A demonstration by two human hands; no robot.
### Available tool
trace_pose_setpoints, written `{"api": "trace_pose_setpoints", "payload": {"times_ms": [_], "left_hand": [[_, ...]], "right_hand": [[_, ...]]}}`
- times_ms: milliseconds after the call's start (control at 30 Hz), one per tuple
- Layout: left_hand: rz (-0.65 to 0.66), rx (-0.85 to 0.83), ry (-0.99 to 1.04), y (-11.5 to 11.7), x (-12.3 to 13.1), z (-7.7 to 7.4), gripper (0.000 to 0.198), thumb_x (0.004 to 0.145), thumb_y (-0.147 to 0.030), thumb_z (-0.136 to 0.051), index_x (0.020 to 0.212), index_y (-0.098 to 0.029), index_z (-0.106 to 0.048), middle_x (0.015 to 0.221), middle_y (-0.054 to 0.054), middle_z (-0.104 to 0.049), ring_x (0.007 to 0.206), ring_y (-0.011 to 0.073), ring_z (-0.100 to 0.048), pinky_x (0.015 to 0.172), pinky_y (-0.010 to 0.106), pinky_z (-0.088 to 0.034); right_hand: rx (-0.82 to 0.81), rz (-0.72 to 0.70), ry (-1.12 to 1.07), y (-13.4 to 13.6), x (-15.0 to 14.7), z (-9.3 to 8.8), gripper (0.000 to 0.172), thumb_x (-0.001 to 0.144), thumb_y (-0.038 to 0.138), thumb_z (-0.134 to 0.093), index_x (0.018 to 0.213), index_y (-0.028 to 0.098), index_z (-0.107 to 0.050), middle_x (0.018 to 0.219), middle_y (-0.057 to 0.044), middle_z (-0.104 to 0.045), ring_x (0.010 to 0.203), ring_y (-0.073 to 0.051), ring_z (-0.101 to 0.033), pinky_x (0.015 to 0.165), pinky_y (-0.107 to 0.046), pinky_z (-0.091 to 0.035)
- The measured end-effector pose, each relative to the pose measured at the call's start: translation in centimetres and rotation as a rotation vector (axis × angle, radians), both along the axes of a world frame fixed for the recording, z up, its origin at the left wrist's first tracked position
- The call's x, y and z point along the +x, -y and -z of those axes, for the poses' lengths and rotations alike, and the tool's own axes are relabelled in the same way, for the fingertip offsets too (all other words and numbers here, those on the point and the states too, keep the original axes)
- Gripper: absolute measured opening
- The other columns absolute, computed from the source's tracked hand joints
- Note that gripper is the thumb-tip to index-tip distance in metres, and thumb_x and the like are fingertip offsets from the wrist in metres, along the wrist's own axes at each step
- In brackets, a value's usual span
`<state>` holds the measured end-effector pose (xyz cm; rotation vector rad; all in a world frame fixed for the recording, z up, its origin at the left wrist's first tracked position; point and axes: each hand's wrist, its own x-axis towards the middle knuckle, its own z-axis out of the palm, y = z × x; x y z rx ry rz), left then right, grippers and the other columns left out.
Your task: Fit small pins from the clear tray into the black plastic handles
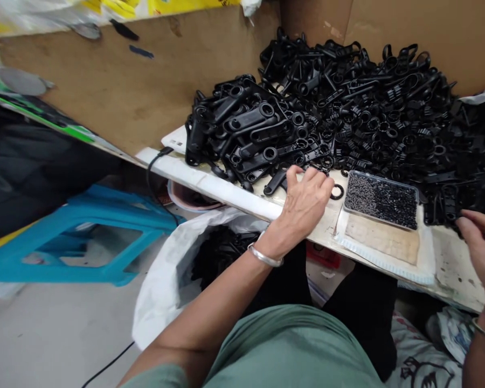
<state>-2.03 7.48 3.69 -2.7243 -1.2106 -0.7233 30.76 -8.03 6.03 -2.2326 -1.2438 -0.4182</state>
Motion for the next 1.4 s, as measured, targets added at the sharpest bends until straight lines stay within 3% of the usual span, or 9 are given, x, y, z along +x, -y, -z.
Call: {"api": "trace_pose_setpoints", "payload": {"times_ms": [167,333,467,667,900,1133,1300,1400], "left_hand": [[0.327,-0.14,-0.06,3.7,1.7,0.2,0.027,0.097,-0.003,-0.04,0.09,-0.014,-0.063,0.086,0.007,-0.067,0.093,0.0235,-0.057,0.095,0.046,-0.033],[0.398,-0.205,-0.058,3.7,2.3,0.3,0.024,0.097,-0.005,-0.044,0.085,-0.015,-0.063,0.088,0.006,-0.065,0.094,0.0222,-0.056,0.094,0.044,-0.031],[0.357,-0.202,0.001,1.9,2.3,-0.2,0.026,0.097,-0.005,-0.043,0.086,-0.017,-0.063,0.088,0.003,-0.065,0.095,0.0216,-0.055,0.093,0.044,-0.03],[0.349,-0.165,0.004,-1.1,4.2,-0.3,0.03,0.099,-0.007,-0.041,0.082,-0.017,-0.064,0.084,0.004,-0.063,0.096,0.0207,-0.055,0.088,0.04,-0.03],[0.382,-0.153,-0.079,-1.7,5.2,-0.8,0.035,0.098,-0.002,-0.039,0.079,-0.017,-0.065,0.075,0.003,-0.063,0.093,0.0214,-0.057,0.089,0.042,-0.029],[0.356,-0.135,-0.023,-1.4,5.5,-0.8,0.027,0.101,-0.011,-0.044,0.085,-0.018,-0.065,0.088,0.004,-0.066,0.097,0.0218,-0.055,0.089,0.042,-0.029],[0.36,-0.166,-0.162,-1.3,6.3,-2.1,0.028,0.097,-0.003,-0.044,0.081,-0.016,-0.064,0.089,0.006,-0.068,0.099,0.0226,-0.056,0.093,0.044,-0.031],[0.359,-0.167,-0.159,-1.3,6.2,-1.8,0.028,0.098,-0.004,-0.043,0.084,-0.015,-0.064,0.089,0.007,-0.068,0.099,0.0228,-0.056,0.094,0.044,-0.031]], "right_hand": [[-0.097,-0.38,-0.04,-3.2,-5.0,-0.4,0.033,0.088,0.046,-0.06,0.096,0.022,-0.08,0.093,-0.009,-0.078,0.074,-0.023,-0.071,0.075,-0.035,-0.055],[-0.232,-0.574,0.038,-6.9,-7.0,0.6,0.026,0.094,0.034,-0.055,0.099,0.022,-0.077,0.098,-0.007,-0.075,0.089,-0.024,-0.07,0.085,-0.038,-0.054],[-0.385,-0.581,0.195,-8.8,-7.9,1.3,0.024,0.095,0.026,-0.054,0.106,0.022,-0.075,0.106,-0.008,-0.073,0.1,-0.027,-0.066,0.084,-0.04,-0.052],[-0.464,-0.537,0.25,-9.5,-8.0,1.5,0.019,0.093,0.023,-0.056,0.098,0.022,-0.074,0.096,-0.007,-0.072,0.087,-0.025,-0.066,0.07,-0.035,-0.047],[-0.355,-0.577,0.177,-8.8,-7.7,1.8,0.024,0.096,0.026,-0.049,0.094,0.021,-0.072,0.094,-0.008,-0.072,0.086,-0.025,-0.066,0.073,-0.038,-0.048],[-0.16,-0.628,0.003,-7.7,-8.6,1.0,0.02,0.097,0.029,-0.053,0.096,0.022,-0.071,0.096,-0.006,-0.073,0.088,-0.022,-0.068,0.084,-0.037,-0.051],[-0.156,-0.636,-0.029,-6.7,-9.0,0.8,0.019,0.096,0.029,-0.054,0.095,0.023,-0.072,0.095,-0.006,-0.074,0.087,-0.022,-0.069,0.083,-0.036,-0.053],[-0.139,-0.609,-0.094,-6.1,-9.0,0.8,0.018,0.094,0.031,-0.057,0.094,0.024,-0.073,0.095,-0.005,-0.075,0.087,-0.022,-0.07,0.084,-0.037,-0.054]]}}
